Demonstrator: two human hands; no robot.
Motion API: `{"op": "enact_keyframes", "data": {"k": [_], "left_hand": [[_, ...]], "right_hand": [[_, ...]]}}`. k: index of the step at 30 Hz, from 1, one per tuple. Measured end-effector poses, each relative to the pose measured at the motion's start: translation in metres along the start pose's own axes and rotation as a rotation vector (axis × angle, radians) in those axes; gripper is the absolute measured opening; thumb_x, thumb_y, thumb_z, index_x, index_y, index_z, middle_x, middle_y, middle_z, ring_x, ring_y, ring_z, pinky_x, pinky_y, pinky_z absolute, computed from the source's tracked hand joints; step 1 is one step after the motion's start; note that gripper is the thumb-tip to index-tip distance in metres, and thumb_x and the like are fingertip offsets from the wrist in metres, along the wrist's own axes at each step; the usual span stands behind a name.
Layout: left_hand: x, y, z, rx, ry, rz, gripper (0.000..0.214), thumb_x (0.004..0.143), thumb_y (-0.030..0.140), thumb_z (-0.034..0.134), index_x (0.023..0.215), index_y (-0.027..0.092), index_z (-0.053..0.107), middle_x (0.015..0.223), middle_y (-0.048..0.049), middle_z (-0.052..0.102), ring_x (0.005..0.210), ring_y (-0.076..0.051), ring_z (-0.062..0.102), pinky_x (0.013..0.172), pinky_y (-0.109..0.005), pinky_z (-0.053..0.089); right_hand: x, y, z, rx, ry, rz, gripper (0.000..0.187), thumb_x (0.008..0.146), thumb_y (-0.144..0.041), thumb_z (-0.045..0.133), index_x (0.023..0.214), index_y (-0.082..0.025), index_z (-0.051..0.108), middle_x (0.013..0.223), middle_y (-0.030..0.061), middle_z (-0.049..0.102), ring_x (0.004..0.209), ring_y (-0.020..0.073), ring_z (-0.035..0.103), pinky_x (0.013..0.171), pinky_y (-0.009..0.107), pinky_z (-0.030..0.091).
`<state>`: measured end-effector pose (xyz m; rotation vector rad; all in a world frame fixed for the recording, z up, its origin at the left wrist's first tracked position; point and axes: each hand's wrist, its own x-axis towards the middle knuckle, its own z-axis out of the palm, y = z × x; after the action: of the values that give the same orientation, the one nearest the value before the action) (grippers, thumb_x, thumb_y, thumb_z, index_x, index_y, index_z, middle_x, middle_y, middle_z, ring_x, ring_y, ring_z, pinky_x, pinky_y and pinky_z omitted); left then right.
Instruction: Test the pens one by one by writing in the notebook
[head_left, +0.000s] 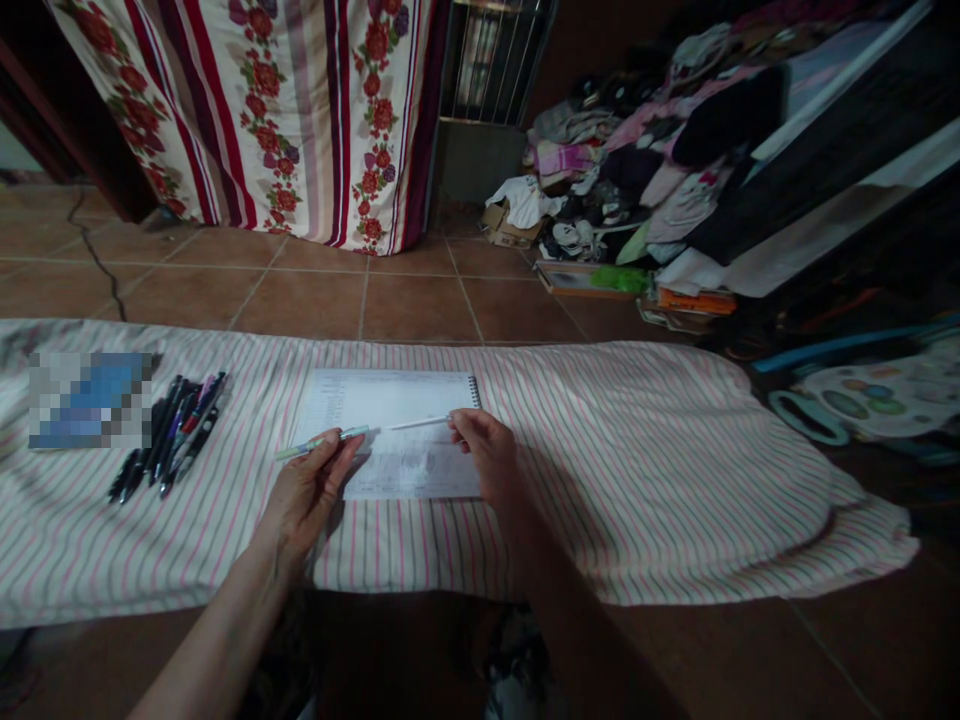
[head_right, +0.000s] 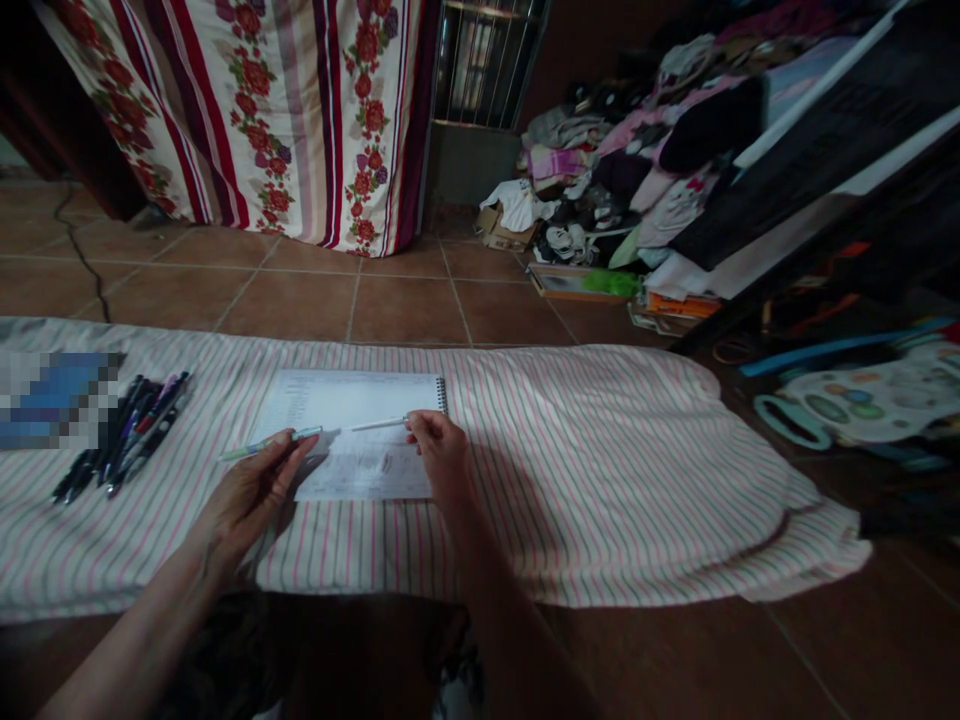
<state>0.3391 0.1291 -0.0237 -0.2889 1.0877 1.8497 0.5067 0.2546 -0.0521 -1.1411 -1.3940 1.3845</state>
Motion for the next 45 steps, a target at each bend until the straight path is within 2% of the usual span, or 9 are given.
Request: {"op": "enact_keyframes", "data": {"k": [8,13,17,23,28,31,40,45], "left_hand": [[0.003,0.002,-0.004,-0.012,-0.003,-0.006,0.018,0.083,-0.001,0.045,0.077,0.006,0.061,0.074,-0.0074,0.068,0.071,-0.017,0.069,0.064,-0.021,0.059],[0.002,0.003,-0.003,-0.017,0.001,-0.013,0.018,0.083,-0.002,0.045,0.077,0.006,0.06,0.074,-0.0074,0.068,0.071,-0.016,0.069,0.065,-0.021,0.058],[0.002,0.001,-0.004,0.0,0.004,-0.014,0.017,0.083,-0.001,0.046,0.077,0.006,0.06,0.072,-0.0066,0.067,0.071,-0.017,0.069,0.065,-0.022,0.059],[0.002,-0.004,-0.006,0.035,-0.034,0.004,0.014,0.081,-0.001,0.05,0.075,0.005,0.061,0.071,-0.0068,0.067,0.072,-0.019,0.069,0.066,-0.024,0.059],[0.0,-0.006,-0.004,0.039,-0.047,0.0,0.014,0.08,-0.002,0.051,0.073,0.005,0.062,0.071,-0.0066,0.067,0.07,-0.018,0.069,0.067,-0.024,0.059],[0.0,-0.008,-0.003,0.042,-0.049,-0.007,0.014,0.08,-0.002,0.051,0.073,0.004,0.062,0.07,-0.0066,0.067,0.07,-0.018,0.069,0.067,-0.024,0.059],[-0.003,-0.013,-0.002,0.113,-0.069,0.009,0.014,0.079,-0.001,0.053,0.072,0.005,0.063,0.068,-0.0064,0.066,0.068,-0.018,0.069,0.063,-0.023,0.059],[-0.004,-0.02,0.004,0.116,-0.095,-0.006,0.014,0.079,-0.002,0.053,0.072,0.006,0.062,0.068,-0.0064,0.066,0.067,-0.017,0.069,0.063,-0.023,0.058]], "right_hand": [[-0.008,-0.001,0.023,0.109,-0.078,0.099,0.029,0.066,-0.042,0.067,0.077,-0.015,0.065,0.07,0.0046,0.069,0.063,0.015,0.065,0.05,0.023,0.049],[-0.006,0.006,0.031,0.091,-0.11,0.096,0.03,0.067,-0.041,0.065,0.08,-0.015,0.064,0.069,0.0046,0.07,0.066,0.0163,0.067,0.053,0.023,0.051],[-0.001,0.013,0.031,-0.139,-0.132,-0.005,0.022,0.073,-0.037,0.058,0.08,-0.016,0.064,0.068,0.0031,0.069,0.061,0.0154,0.066,0.05,0.022,0.047],[-0.001,0.011,0.026,-0.63,-0.12,-0.247,0.016,0.078,-0.031,0.053,0.078,-0.021,0.067,0.072,0.0006,0.069,0.066,0.0151,0.064,0.066,0.025,0.047],[-0.006,0.009,0.028,-0.85,-0.099,-0.374,0.015,0.08,-0.025,0.053,0.078,-0.021,0.067,0.075,0.0021,0.066,0.066,0.0137,0.061,0.065,0.023,0.043],[-0.007,0.009,0.029,-0.943,-0.086,-0.398,0.015,0.081,-0.026,0.054,0.077,-0.021,0.068,0.075,0.0024,0.064,0.065,0.0131,0.059,0.061,0.022,0.04],[-0.008,0.01,0.027,-0.954,-0.073,-0.415,0.015,0.081,-0.021,0.054,0.085,-0.022,0.069,0.08,0.0028,0.066,0.069,0.0141,0.061,0.063,0.023,0.042],[-0.011,0.007,0.026,-0.832,-0.075,-0.47,0.018,0.081,-0.02,0.052,0.089,-0.019,0.068,0.083,0.0039,0.067,0.067,0.0147,0.062,0.065,0.025,0.046]]}}
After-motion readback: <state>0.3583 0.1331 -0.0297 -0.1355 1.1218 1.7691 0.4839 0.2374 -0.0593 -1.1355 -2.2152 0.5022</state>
